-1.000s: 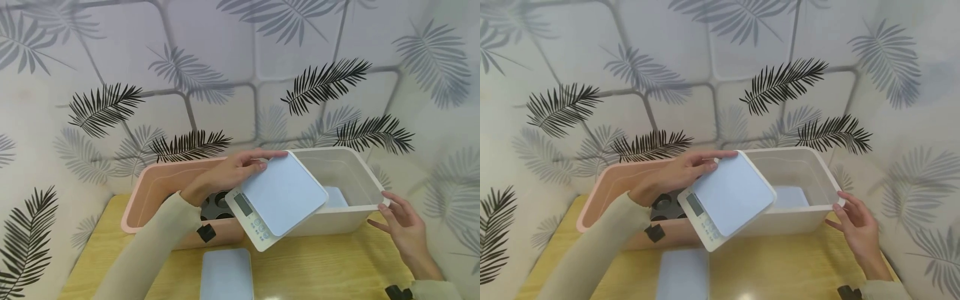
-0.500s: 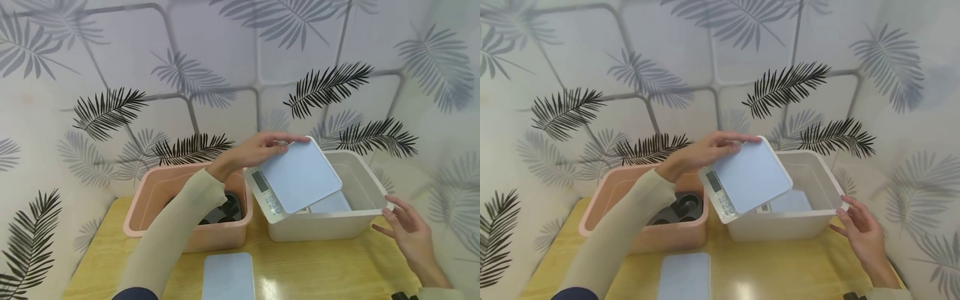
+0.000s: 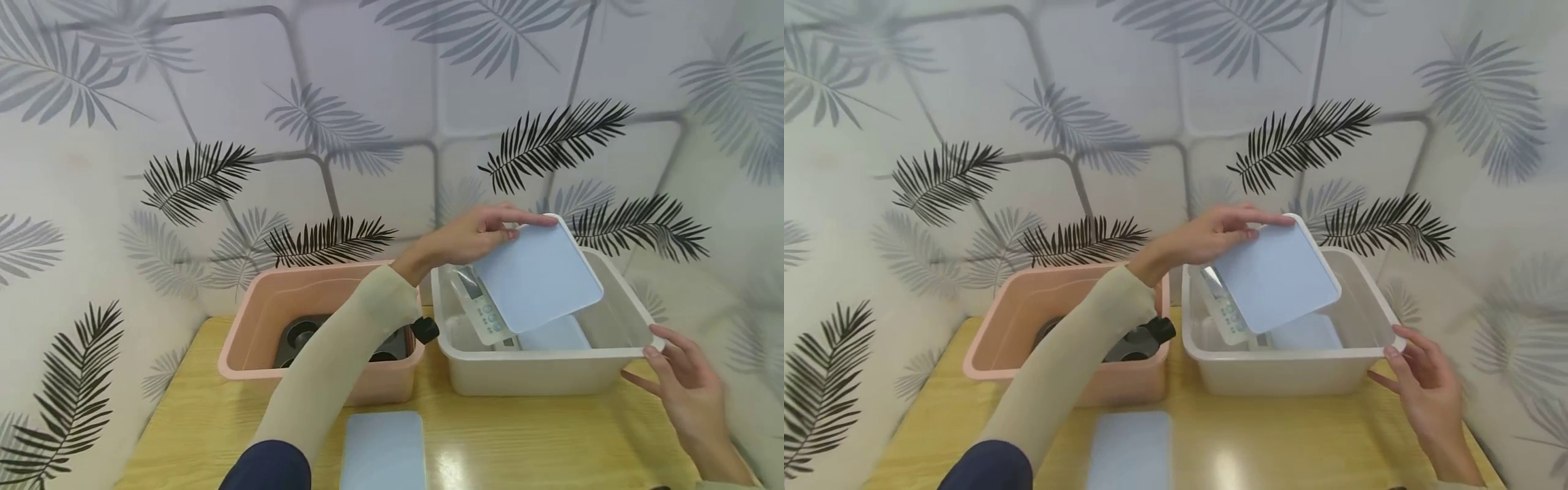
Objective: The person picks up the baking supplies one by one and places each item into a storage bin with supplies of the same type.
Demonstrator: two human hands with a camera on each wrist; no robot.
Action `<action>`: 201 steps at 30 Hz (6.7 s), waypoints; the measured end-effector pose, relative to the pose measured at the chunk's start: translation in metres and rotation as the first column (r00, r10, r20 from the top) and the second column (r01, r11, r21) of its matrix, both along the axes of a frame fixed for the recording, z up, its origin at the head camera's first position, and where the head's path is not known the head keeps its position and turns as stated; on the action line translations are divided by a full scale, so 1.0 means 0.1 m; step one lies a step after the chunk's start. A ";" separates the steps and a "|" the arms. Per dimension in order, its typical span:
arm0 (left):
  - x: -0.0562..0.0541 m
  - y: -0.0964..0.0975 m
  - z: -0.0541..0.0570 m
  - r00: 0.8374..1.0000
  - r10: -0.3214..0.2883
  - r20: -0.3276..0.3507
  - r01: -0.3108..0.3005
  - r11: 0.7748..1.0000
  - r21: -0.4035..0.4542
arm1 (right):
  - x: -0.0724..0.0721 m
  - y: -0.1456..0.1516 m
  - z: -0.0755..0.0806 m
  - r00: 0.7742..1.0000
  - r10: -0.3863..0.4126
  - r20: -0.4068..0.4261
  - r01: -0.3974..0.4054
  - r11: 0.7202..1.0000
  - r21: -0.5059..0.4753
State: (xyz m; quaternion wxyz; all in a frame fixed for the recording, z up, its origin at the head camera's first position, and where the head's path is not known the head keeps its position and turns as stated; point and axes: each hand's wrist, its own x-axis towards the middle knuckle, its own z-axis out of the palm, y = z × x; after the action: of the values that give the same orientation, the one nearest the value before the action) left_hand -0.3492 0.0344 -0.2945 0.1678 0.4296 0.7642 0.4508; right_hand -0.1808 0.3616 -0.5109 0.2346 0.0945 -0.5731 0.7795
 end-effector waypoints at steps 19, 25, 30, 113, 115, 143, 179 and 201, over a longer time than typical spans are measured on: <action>0.02 0.60 -0.42 0.959 -0.135 -0.248 0.093 0.980 -0.174 | 0.00 0.00 -0.02 0.999 -0.028 0.041 0.027 0.999 0.019; 0.05 0.70 -0.52 0.955 -0.174 -0.241 0.123 0.969 -0.213 | 0.00 0.02 -0.03 1.000 -0.017 0.024 0.016 0.999 0.034; 0.09 0.73 -0.60 0.957 -0.197 -0.213 0.147 0.962 -0.230 | 0.00 0.00 -0.01 0.998 -0.044 0.051 0.042 0.999 0.029; 0.93 -0.75 -0.66 0.906 0.072 -0.417 -0.032 0.994 0.100 | 0.01 -0.11 -0.02 0.975 -0.153 0.160 0.157 0.988 -0.014; 0.96 -0.79 -0.68 0.893 0.093 -0.440 -0.037 0.990 0.134 | 0.01 -0.11 -0.01 0.971 -0.166 0.169 0.171 0.985 -0.014; 1.35 -1.29 -0.94 0.930 0.230 -0.286 -0.182 0.966 0.186 | 0.01 -0.12 -0.01 0.979 -0.139 0.148 0.151 0.986 -0.073; 1.92 -1.90 -1.78 0.837 0.510 -0.201 -0.439 0.843 0.310 | 0.02 -0.14 -0.02 0.979 -0.140 0.149 0.151 0.987 -0.061; 2.23 -2.19 -2.46 0.698 0.714 -0.059 -0.698 0.696 0.168 | 0.01 -0.12 -0.02 0.975 -0.153 0.158 0.158 0.987 -0.022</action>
State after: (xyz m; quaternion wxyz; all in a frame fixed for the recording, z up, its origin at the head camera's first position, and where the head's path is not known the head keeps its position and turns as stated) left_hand -0.1267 -0.1851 -0.5408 -0.0934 0.1394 0.8474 0.5038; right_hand -0.1797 0.3498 -0.5127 0.2510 -0.0161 -0.5816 0.7736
